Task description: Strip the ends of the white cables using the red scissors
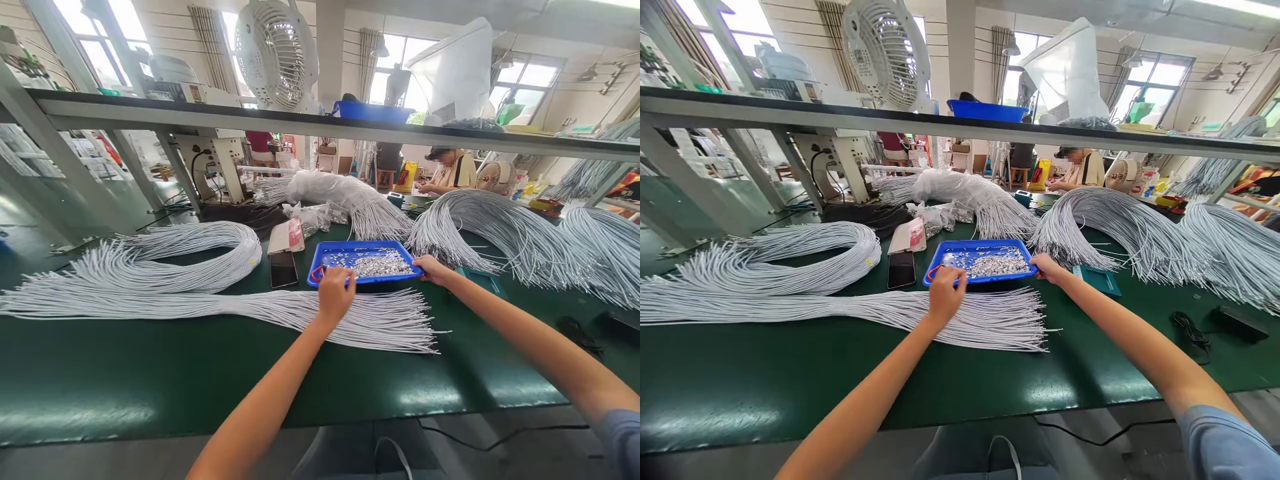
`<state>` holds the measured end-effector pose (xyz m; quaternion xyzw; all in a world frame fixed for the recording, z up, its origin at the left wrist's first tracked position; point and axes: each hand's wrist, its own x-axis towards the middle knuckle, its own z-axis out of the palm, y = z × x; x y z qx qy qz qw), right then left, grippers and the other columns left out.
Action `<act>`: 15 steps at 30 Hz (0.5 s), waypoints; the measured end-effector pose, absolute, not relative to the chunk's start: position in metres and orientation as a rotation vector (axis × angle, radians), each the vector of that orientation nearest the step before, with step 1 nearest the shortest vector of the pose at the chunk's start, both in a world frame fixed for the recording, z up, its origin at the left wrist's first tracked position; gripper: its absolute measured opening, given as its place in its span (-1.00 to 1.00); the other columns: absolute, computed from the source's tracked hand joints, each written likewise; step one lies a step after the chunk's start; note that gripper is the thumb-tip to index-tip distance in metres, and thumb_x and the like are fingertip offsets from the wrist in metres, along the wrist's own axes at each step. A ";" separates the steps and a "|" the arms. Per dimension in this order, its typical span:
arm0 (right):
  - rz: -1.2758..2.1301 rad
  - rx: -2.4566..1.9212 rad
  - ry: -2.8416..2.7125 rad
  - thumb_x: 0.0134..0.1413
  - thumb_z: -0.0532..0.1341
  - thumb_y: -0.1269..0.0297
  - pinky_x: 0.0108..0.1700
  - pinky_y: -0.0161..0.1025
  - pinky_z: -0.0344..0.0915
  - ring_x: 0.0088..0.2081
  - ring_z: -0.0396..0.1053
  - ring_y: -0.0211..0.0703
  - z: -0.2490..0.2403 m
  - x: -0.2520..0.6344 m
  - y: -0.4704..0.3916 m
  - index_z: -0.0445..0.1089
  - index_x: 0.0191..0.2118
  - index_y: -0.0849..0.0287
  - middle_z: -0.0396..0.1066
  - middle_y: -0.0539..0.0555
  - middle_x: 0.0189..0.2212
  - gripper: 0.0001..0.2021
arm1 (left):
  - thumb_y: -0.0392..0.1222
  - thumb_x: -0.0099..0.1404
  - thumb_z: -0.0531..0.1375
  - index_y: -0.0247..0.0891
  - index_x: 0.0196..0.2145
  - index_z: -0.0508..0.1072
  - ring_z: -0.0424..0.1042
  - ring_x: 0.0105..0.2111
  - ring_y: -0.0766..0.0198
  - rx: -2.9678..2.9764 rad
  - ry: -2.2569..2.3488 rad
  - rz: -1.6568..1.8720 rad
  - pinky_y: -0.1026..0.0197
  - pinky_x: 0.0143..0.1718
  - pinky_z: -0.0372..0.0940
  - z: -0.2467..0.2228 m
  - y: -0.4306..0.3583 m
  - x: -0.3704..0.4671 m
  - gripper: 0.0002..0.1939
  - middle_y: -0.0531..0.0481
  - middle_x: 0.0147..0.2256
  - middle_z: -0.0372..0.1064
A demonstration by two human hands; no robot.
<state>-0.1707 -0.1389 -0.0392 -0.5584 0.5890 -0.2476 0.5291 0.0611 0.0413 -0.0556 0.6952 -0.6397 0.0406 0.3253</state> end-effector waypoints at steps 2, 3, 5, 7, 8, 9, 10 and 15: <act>-0.592 -1.329 1.414 0.28 0.14 0.24 -0.64 -0.49 0.10 -0.64 0.10 -0.47 -0.044 -0.172 -0.135 0.33 -0.24 0.30 0.22 -0.10 -0.53 -0.81 | -0.21 0.40 -0.03 -0.34 -0.04 0.47 0.31 -0.02 0.00 1.956 -1.518 0.153 -0.01 0.04 0.20 -0.048 0.037 0.082 -0.65 -0.25 -0.09 0.41; -0.593 -1.327 1.415 0.28 0.14 0.24 -0.64 -0.49 0.10 -0.64 0.09 -0.48 -0.047 -0.173 -0.133 0.33 -0.24 0.30 0.22 -0.11 -0.54 -0.81 | -0.20 0.37 0.02 -0.34 -0.06 0.49 0.31 -0.02 -0.05 2.019 -1.465 0.149 -0.03 0.01 0.21 -0.046 0.036 0.091 -0.67 -0.26 -0.10 0.41; -0.596 -1.325 1.415 0.28 0.14 0.24 -0.65 -0.49 0.10 -0.65 0.08 -0.48 -0.051 -0.174 -0.130 0.33 -0.25 0.30 0.21 -0.12 -0.55 -0.80 | -0.17 0.29 0.13 -0.34 -0.15 0.54 0.35 -0.07 -0.10 2.136 -1.400 0.088 -0.03 -0.07 0.26 -0.048 0.033 0.105 -0.73 -0.27 -0.18 0.45; -0.600 -1.331 1.412 0.29 0.13 0.23 -0.65 -0.49 0.09 -0.66 0.07 -0.48 -0.054 -0.175 -0.128 0.33 -0.26 0.30 0.20 -0.12 -0.56 -0.80 | -0.16 0.23 0.20 -0.32 -0.25 0.58 0.41 -0.14 -0.10 2.223 -1.356 -0.006 0.00 -0.15 0.30 -0.053 0.031 0.111 -0.78 -0.25 -0.28 0.49; -0.601 -1.336 1.409 0.29 0.13 0.23 -0.66 -0.49 0.09 -0.67 0.07 -0.49 -0.055 -0.176 -0.127 0.33 -0.26 0.30 0.20 -0.13 -0.57 -0.79 | -0.15 0.20 0.22 -0.31 -0.28 0.58 0.44 -0.17 -0.09 2.248 -1.337 -0.052 0.02 -0.18 0.31 -0.056 0.030 0.112 -0.80 -0.24 -0.32 0.50; -0.600 -1.343 1.405 0.29 0.13 0.22 -0.66 -0.49 0.09 -0.68 0.06 -0.49 -0.056 -0.177 -0.126 0.33 -0.27 0.30 0.20 -0.13 -0.58 -0.79 | -0.14 0.19 0.24 -0.29 -0.31 0.59 0.46 -0.19 -0.07 2.259 -1.318 -0.093 0.04 -0.19 0.31 -0.058 0.029 0.112 -0.81 -0.22 -0.33 0.51; -0.598 -1.349 1.401 0.29 0.13 0.23 -0.66 -0.49 0.08 -0.68 0.06 -0.49 -0.056 -0.178 -0.125 0.33 -0.27 0.30 0.19 -0.14 -0.59 -0.79 | -0.13 0.19 0.24 -0.27 -0.31 0.59 0.47 -0.20 -0.05 2.259 -1.298 -0.130 0.06 -0.19 0.31 -0.060 0.027 0.112 -0.81 -0.20 -0.33 0.52; -0.587 -1.360 1.387 0.30 0.12 0.26 -0.67 -0.48 0.09 -0.70 0.06 -0.48 -0.057 -0.181 -0.119 0.34 -0.30 0.30 0.18 -0.16 -0.63 -0.80 | -0.19 0.18 0.24 -0.22 -0.21 0.57 0.50 -0.22 0.08 2.164 -1.130 -0.275 0.14 -0.19 0.32 -0.066 0.019 0.116 -0.79 -0.13 -0.29 0.54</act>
